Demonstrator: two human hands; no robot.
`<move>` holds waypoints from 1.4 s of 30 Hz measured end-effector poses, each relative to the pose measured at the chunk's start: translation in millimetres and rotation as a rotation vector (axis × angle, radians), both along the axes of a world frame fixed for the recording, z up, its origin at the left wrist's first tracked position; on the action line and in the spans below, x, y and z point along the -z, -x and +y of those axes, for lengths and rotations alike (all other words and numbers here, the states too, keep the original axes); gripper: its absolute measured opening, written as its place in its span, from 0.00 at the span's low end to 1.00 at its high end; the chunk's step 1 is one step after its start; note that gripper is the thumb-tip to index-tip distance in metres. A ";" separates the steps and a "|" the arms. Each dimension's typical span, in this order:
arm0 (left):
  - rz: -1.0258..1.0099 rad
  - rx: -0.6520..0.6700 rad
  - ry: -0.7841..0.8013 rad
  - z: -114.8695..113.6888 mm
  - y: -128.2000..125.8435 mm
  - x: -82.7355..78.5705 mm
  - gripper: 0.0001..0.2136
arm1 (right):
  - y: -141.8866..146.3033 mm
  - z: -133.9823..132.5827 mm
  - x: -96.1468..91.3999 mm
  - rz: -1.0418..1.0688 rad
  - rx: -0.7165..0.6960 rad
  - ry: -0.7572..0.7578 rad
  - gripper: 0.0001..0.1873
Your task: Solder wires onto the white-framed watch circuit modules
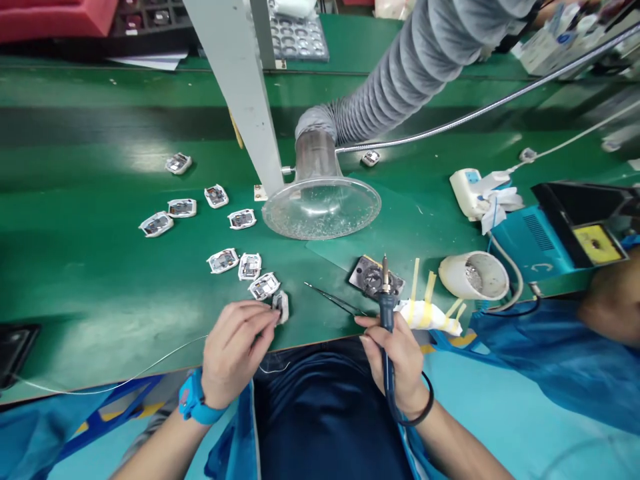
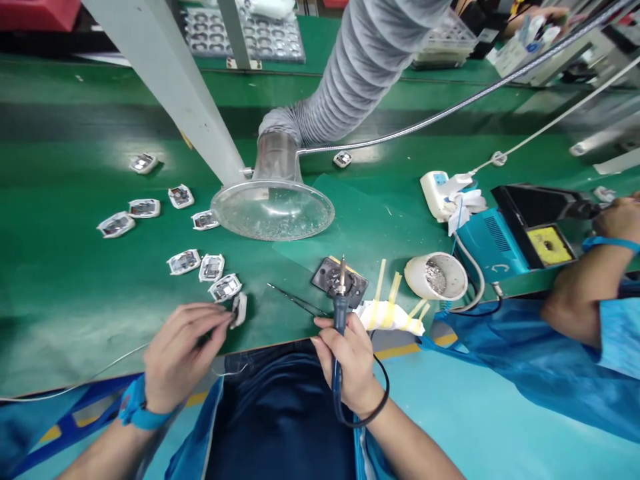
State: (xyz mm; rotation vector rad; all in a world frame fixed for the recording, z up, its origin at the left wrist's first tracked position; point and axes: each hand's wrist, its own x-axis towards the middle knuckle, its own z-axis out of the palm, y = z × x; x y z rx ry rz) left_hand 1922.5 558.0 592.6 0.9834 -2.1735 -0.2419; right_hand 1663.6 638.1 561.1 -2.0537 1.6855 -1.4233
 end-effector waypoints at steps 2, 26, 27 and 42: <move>0.005 0.084 -0.100 5.0 4.4 2.9 0.11 | -3.0 1.0 1.6 -0.020 -0.024 -0.011 0.06; -0.194 0.098 -0.181 9.6 1.4 11.4 0.05 | -54.2 -14.5 13.2 0.105 -0.304 -0.083 0.06; -0.195 0.078 -0.178 13.0 1.1 12.6 0.05 | -53.5 -16.6 14.2 0.114 -0.303 -0.086 0.06; -0.098 0.420 -0.447 8.9 -42.6 -3.4 0.06 | -47.3 -4.6 -1.1 -0.011 -0.387 -0.012 0.09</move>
